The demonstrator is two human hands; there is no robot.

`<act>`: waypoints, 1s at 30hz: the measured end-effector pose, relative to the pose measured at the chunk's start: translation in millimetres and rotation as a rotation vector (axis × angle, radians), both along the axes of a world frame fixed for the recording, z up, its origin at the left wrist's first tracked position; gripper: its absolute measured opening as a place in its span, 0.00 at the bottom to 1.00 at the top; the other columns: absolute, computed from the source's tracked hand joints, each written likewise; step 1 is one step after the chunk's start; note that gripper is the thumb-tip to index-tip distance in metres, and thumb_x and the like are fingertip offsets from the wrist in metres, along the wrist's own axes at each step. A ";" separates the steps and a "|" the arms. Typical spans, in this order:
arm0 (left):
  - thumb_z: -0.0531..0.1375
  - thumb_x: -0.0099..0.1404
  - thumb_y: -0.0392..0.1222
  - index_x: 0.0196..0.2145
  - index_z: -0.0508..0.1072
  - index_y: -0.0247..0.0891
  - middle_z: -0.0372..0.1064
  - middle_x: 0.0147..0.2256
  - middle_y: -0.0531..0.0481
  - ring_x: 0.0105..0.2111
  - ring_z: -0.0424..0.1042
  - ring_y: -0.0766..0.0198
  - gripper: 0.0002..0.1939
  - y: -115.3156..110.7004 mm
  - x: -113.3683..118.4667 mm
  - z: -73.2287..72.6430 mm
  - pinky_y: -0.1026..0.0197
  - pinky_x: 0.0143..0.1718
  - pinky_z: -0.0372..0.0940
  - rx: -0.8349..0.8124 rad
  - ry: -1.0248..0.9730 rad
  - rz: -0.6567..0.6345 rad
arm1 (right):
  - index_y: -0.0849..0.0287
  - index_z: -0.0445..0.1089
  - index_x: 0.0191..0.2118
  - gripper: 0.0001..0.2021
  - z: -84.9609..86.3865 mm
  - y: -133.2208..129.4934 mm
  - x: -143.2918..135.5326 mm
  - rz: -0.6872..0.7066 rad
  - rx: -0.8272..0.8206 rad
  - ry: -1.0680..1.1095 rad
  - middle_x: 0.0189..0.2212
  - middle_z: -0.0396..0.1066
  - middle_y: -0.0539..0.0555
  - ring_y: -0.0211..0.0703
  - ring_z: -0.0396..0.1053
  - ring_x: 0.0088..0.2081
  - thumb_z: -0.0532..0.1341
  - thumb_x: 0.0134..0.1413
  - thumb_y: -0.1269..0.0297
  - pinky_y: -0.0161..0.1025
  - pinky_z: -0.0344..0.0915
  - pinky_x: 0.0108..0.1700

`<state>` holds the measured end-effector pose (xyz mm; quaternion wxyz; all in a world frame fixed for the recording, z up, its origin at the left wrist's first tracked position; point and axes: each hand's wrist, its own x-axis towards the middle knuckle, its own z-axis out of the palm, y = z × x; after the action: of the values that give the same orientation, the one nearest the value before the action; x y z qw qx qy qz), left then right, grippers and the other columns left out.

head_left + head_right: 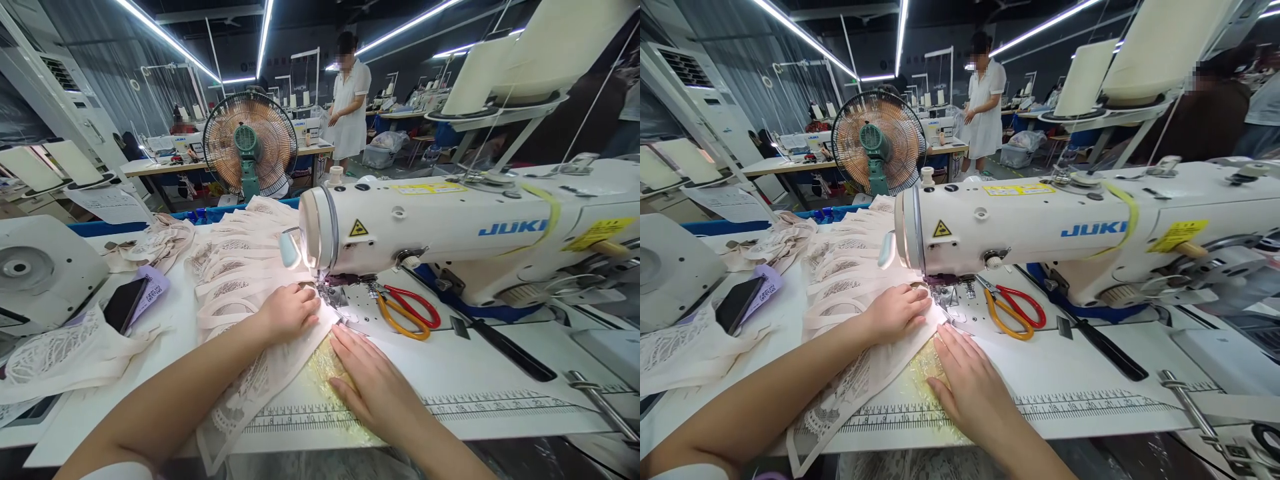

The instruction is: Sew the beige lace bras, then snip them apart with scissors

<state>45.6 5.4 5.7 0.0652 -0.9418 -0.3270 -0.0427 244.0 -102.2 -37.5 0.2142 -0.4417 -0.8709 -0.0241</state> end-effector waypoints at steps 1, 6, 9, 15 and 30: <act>0.50 0.66 0.49 0.50 0.67 0.37 0.67 0.48 0.44 0.41 0.65 0.56 0.19 2.4 -0.7 0.3 0.53 0.43 0.63 0.001 0.006 -0.001 | 0.66 0.60 0.56 0.23 -0.5 -0.2 0.1 0.000 0.004 0.006 0.58 0.57 0.64 0.55 0.55 0.60 0.53 0.58 0.61 0.53 0.62 0.55; 0.51 0.66 0.49 0.48 0.69 0.38 0.67 0.49 0.44 0.43 0.65 0.54 0.18 7.2 -0.9 10.5 0.53 0.42 0.63 0.011 0.034 -0.021 | 0.67 0.61 0.56 0.22 1.0 -1.2 -1.2 -0.013 -0.003 0.009 0.58 0.57 0.64 0.55 0.55 0.59 0.53 0.58 0.61 0.53 0.62 0.56; 0.51 0.65 0.48 0.44 0.71 0.35 0.70 0.45 0.43 0.41 0.66 0.55 0.17 -6.8 2.9 17.7 0.54 0.40 0.63 0.002 0.038 -0.081 | 0.66 0.62 0.55 0.22 1.6 -1.4 -1.7 -0.024 -0.007 0.005 0.58 0.58 0.63 0.54 0.56 0.59 0.53 0.58 0.60 0.52 0.62 0.55; 0.53 0.64 0.42 0.53 0.65 0.32 0.62 0.55 0.43 0.50 0.64 0.54 0.21 -45.3 1.6 5.1 0.51 0.48 0.61 0.006 0.010 -0.151 | 0.65 0.59 0.57 0.23 -0.9 -1.3 -0.5 -0.030 -0.001 0.045 0.58 0.58 0.63 0.54 0.56 0.59 0.52 0.58 0.61 0.52 0.63 0.55; 0.47 0.70 0.36 0.51 0.66 0.39 0.66 0.53 0.46 0.52 0.65 0.57 0.15 -6.0 -12.7 -5.3 0.43 0.53 0.58 0.045 -0.018 -0.250 | 0.68 0.61 0.56 0.22 2.0 -1.0 0.2 -0.034 0.030 0.023 0.57 0.59 0.64 0.54 0.57 0.58 0.52 0.58 0.61 0.52 0.65 0.53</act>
<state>33.0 -0.6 0.4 0.0776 -0.9731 -0.2064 -0.0663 244.2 -103.2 -35.5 0.2302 -0.4533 -0.8604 -0.0356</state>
